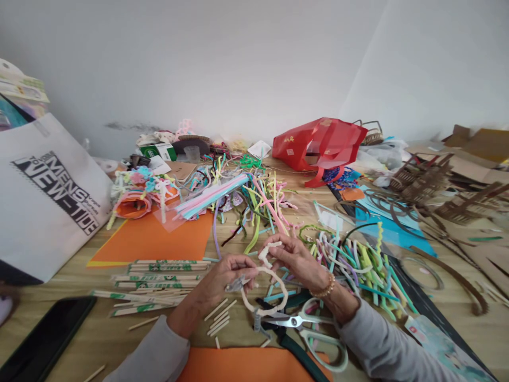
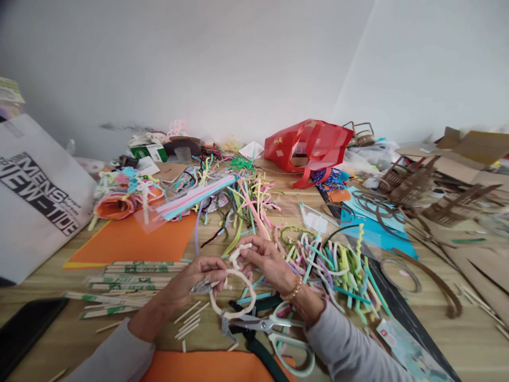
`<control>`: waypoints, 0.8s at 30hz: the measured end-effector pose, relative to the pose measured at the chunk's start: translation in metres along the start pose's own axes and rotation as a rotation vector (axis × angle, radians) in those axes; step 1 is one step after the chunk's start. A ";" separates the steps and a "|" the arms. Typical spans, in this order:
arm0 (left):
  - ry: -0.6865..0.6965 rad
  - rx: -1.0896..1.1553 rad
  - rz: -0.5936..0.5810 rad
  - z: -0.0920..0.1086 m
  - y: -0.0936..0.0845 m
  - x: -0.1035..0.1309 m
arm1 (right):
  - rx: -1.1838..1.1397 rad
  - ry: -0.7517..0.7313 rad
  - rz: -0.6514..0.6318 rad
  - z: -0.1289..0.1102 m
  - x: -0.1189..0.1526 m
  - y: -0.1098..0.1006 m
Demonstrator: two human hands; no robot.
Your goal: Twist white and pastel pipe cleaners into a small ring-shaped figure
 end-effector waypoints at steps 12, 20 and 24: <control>-0.008 -0.020 -0.011 0.002 0.003 0.002 | -0.151 0.069 -0.045 0.012 -0.001 0.002; -0.022 -0.009 -0.011 -0.001 0.003 0.002 | -0.094 0.045 -0.070 0.009 0.002 0.004; -0.015 -0.011 -0.013 0.000 0.003 0.001 | -0.039 0.024 -0.068 0.004 0.002 0.005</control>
Point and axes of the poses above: each hand's wrist, its own x-axis away from the middle knuckle, its own y-axis out of the palm, z = x × y, the point moved 8 cm from there along -x, towards the middle knuckle, and after that the axes turned 3 degrees about -x, right-handed, at the moved point
